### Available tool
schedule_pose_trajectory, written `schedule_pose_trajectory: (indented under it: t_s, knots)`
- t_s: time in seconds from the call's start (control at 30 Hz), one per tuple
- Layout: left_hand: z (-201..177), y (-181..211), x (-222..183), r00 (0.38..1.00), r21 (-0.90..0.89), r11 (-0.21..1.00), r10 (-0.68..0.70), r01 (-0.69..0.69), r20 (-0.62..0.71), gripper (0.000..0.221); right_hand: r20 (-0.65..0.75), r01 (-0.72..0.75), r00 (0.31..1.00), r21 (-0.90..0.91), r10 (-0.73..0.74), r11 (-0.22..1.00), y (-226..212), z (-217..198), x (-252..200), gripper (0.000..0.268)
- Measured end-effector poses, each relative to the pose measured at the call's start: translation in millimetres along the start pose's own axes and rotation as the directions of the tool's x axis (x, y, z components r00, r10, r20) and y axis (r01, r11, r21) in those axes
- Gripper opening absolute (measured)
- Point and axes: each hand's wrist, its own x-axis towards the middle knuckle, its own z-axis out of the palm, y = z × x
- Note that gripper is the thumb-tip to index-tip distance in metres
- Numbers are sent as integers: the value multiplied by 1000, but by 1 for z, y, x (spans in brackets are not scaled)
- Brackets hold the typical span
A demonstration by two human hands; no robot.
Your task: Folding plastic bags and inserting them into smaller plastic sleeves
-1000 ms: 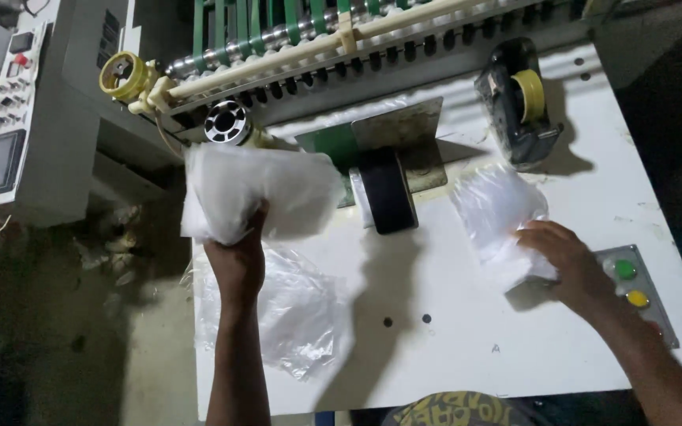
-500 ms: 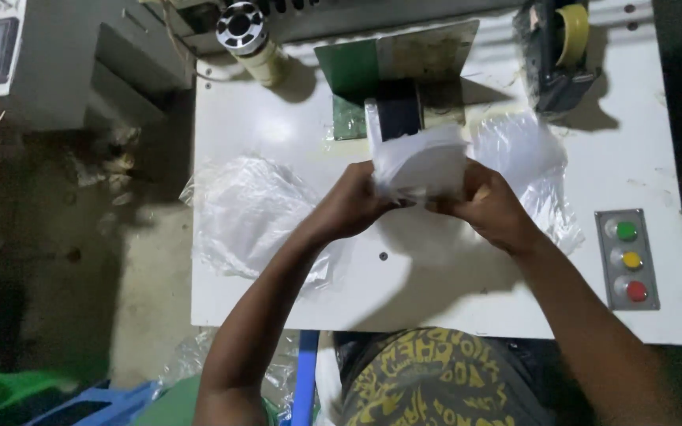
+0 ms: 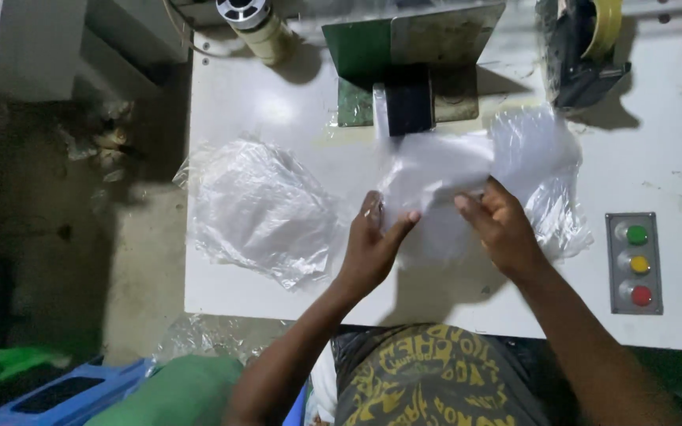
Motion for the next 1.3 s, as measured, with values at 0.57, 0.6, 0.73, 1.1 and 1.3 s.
schedule_pose_trajectory:
  t_s: [0.57,0.6,0.73,1.1,1.3]
  knots:
    - [-28,-110,-120,910,4,925,-376,381,178,37,87,-684,639,-390,764,617,42,-30,-98,79]
    - [-27,-109,-117,913,-2,927,-369,375,172,37,91,-678,642,-397,761,619,35,-30,-93,79]
    - [-19,-102,-117,894,-193,888,-361,417,267,37,397,-16,816,-710,419,704,29,-24,-94,69]
    - [-16,-129,-94,955,-146,974,201,-172,216,84,699,-599,192,-474,689,646,87,-29,-81,88]
    - [-10,-93,-42,982,92,992,103,-89,-160,32,110,-795,606,80,788,601,105,-5,-80,42]
